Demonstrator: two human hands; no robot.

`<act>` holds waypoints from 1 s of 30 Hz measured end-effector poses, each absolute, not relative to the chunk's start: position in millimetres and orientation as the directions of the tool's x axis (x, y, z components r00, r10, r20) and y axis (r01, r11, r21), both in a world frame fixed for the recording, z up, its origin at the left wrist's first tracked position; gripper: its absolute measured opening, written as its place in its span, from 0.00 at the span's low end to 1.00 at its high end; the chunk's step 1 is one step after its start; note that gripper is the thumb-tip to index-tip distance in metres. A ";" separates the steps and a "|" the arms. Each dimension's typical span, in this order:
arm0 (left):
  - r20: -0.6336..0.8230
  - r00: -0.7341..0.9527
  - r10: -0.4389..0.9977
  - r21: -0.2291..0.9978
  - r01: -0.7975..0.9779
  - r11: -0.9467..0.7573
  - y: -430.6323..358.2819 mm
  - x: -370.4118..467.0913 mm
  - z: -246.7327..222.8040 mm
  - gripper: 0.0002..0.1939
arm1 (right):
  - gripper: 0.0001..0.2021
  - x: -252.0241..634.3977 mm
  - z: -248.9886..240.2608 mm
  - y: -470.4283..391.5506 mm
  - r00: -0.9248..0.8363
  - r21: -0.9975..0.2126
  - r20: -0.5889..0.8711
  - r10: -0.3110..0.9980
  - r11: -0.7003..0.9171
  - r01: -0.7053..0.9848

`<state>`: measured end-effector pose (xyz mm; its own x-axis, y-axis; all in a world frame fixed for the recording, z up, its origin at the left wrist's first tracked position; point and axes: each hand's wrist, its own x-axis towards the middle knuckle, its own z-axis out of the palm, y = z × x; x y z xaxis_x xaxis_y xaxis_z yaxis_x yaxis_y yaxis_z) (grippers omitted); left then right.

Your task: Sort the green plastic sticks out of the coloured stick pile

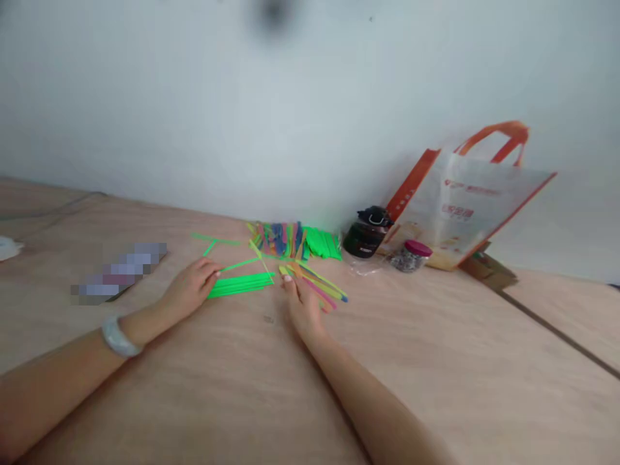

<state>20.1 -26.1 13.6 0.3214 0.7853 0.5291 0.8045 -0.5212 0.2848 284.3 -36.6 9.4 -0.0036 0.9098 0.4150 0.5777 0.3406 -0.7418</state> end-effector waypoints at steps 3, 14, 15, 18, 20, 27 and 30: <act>0.507 0.473 0.720 0.220 0.737 -0.639 -46.3 43.0 14.8 0.13 | 0.24 276.6 8.0 -41.1 0.022 -0.912 0.252 0.967 0.230 0.340; 0.438 0.525 0.730 0.274 0.695 -0.665 -71.2 76.3 10.4 0.11 | 0.14 240.4 13.6 -73.8 -0.251 -0.911 0.170 0.953 0.249 0.328; 0.436 0.519 0.735 0.270 0.704 -0.657 -71.6 76.3 11.0 0.11 | 0.14 240.2 13.3 -73.9 -0.258 -0.904 0.172 0.951 0.256 0.342; 0.419 0.489 0.765 0.277 0.733 -0.621 -69.8 73.9 12.2 0.12 | 0.16 246.9 12.1 -66.3 -0.221 -0.865 0.216 0.951 0.291 0.408; 0.407 0.449 0.796 0.293 0.761 -0.579 -65.9 70.7 12.0 0.13 | 0.18 258.8 12.9 -54.6 -0.126 -0.819 0.277 0.952 0.303 0.487; 0.435 0.486 0.758 0.139 0.796 -0.590 -41.7 70.5 4.3 0.13 | 0.17 309.1 12.3 -15.7 -0.003 -0.299 0.378 0.926 0.125 0.946; 0.410 0.521 0.749 0.087 0.795 -0.601 -29.6 72.5 -1.9 0.14 | 0.16 314.3 6.6 -13.0 -0.073 -0.055 0.349 0.934 0.099 0.994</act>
